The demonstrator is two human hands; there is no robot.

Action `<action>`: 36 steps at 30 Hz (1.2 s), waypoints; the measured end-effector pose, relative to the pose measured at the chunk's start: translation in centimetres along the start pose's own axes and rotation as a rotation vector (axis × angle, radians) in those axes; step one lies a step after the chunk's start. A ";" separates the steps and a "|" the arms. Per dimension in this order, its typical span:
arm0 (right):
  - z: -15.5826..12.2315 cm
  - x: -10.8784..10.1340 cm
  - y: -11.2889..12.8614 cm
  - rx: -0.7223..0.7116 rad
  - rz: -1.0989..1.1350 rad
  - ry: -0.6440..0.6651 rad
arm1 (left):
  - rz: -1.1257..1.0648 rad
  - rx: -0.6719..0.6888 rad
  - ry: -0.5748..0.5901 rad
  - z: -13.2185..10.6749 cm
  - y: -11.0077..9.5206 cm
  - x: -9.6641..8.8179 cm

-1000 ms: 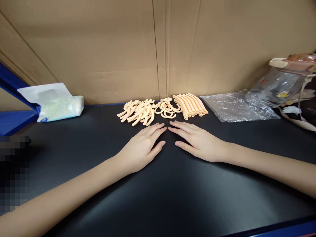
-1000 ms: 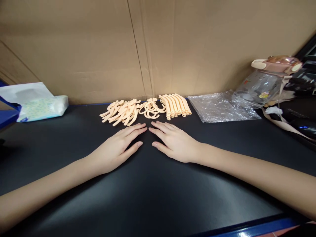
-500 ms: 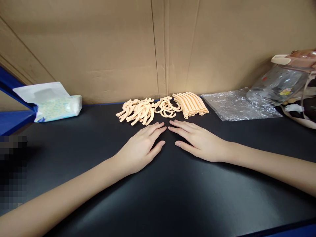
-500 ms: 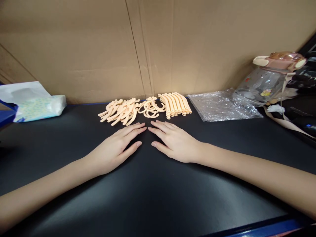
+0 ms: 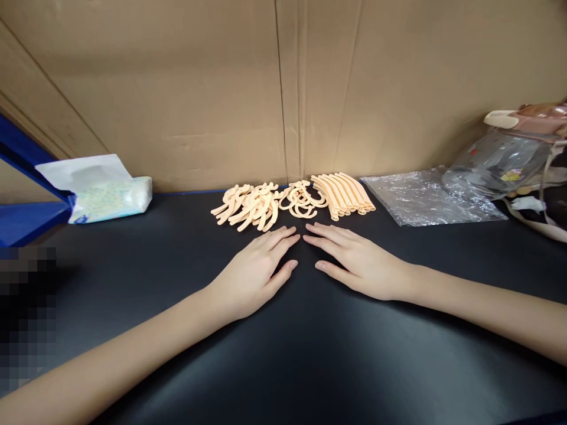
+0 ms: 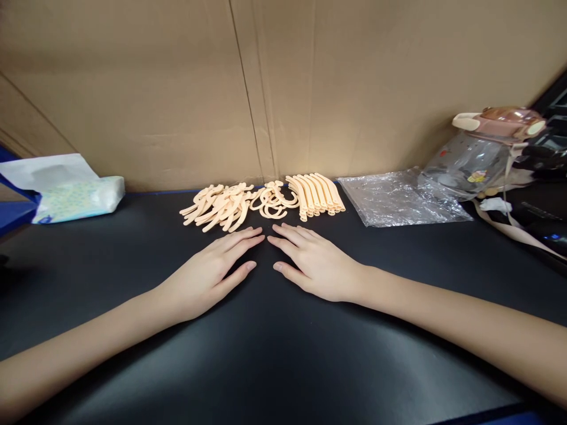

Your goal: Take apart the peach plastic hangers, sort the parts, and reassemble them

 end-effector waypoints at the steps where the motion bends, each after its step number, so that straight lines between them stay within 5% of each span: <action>1: 0.0 0.0 0.0 0.001 -0.003 0.001 | 0.001 0.002 -0.002 0.0 0.0 0.0; 7: 0.0 0.0 0.0 0.008 0.002 0.008 | 0.028 0.078 -0.080 0.0 -0.2 -0.3; 14: 0.1 0.0 0.0 0.002 -0.011 0.019 | 0.283 0.266 -0.368 0.2 0.6 -2.6; 20: 0.1 0.0 0.0 0.018 -0.009 0.069 | 0.533 0.089 -0.521 -0.1 4.6 -5.0; 29: 0.2 -0.1 0.0 0.019 -0.010 0.068 | 0.515 -0.123 -0.434 0.0 7.9 -4.8; 36: 0.1 -0.1 -0.1 0.013 -0.009 0.050 | 0.401 -0.126 -0.394 0.2 8.3 -4.6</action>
Point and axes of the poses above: each hand's wrist, its own z-axis towards the middle knuckle, its own x-axis out of the palm, y = z × x, the point moved 4 cm from there along z, towards the middle knuckle, and after that the axes turned 7 degrees about -z, right-handed, at the moved point
